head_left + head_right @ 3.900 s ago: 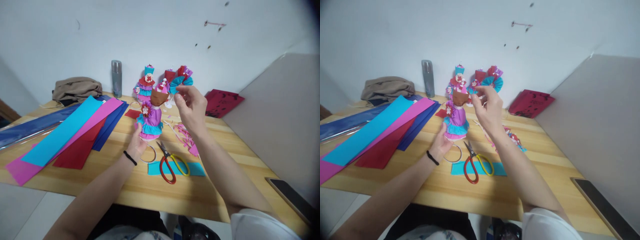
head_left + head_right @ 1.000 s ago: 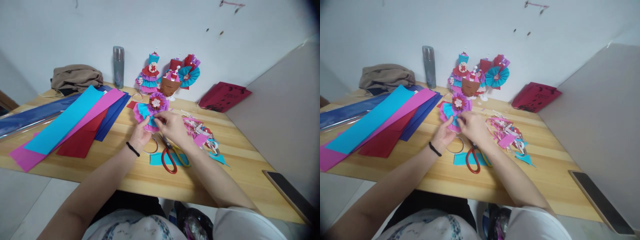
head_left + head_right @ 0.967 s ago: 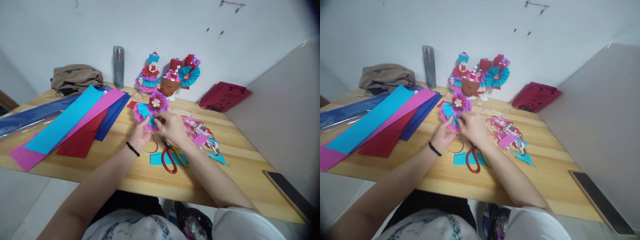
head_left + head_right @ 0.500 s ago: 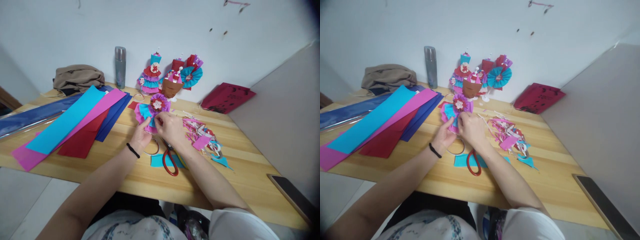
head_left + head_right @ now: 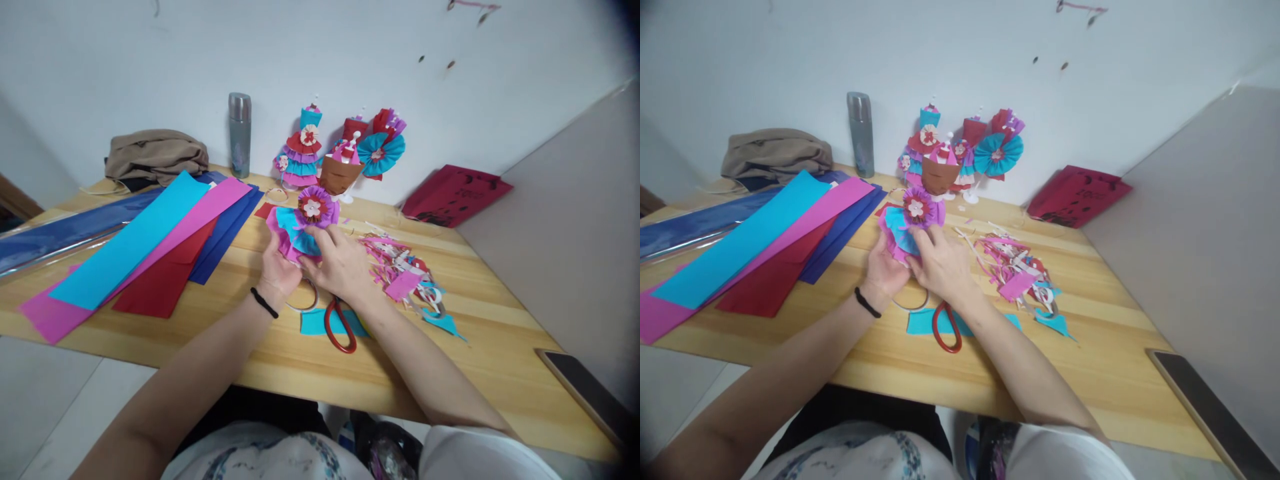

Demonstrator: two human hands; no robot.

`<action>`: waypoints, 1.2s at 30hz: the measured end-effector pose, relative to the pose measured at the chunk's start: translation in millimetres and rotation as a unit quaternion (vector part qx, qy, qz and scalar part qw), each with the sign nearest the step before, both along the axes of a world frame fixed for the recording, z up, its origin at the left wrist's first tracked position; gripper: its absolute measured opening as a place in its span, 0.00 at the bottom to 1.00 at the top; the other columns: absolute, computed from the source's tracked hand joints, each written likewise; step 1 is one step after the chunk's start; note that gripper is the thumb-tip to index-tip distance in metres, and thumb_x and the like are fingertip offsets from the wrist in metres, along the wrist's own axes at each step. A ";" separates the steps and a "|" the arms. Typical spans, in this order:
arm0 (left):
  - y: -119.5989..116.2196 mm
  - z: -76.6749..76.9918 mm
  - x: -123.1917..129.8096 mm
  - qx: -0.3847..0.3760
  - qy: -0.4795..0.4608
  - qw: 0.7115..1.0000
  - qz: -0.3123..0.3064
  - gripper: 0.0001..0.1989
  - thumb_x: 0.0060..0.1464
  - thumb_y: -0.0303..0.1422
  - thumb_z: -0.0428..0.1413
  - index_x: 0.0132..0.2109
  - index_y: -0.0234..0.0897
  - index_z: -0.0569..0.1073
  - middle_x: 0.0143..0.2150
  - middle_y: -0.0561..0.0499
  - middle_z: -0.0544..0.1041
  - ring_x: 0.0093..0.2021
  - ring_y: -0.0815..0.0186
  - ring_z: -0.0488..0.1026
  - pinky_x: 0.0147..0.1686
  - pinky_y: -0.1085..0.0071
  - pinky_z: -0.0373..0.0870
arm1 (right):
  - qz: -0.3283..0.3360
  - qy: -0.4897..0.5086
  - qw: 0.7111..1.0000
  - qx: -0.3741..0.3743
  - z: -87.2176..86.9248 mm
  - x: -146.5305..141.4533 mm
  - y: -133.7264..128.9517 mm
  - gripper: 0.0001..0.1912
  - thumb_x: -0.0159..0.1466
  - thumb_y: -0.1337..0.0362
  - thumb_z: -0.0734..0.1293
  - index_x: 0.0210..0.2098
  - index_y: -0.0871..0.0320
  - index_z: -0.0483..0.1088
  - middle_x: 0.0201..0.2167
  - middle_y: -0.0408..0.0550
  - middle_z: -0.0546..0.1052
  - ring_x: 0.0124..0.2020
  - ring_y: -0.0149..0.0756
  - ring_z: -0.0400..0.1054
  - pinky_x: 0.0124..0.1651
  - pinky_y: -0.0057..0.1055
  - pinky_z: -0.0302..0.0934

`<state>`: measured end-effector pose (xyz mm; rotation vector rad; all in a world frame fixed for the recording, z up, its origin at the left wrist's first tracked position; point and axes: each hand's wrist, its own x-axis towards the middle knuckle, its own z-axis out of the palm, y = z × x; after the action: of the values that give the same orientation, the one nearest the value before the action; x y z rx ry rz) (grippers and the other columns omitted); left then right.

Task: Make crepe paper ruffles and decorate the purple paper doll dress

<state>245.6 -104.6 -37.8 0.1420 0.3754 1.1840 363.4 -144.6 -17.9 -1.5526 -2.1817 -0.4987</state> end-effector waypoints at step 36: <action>6.4 -20.1 10.0 0.082 0.023 0.996 0.028 0.16 0.54 0.14 0.58 0.44 0.37 0.79 0.42 0.52 0.84 0.42 0.69 0.80 0.52 0.71 0.71 | 0.044 0.154 0.980 0.119 1.7 4.7 21.3 0.09 0.66 0.65 0.67 0.32 0.58 0.79 0.29 0.49 0.76 0.31 0.40 0.70 0.34 0.34 0.60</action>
<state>255.7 -98.2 -57.8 0.3033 0.3228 1.2694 368.0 -123.3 -16.2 -1.3041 -1.8721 -0.4394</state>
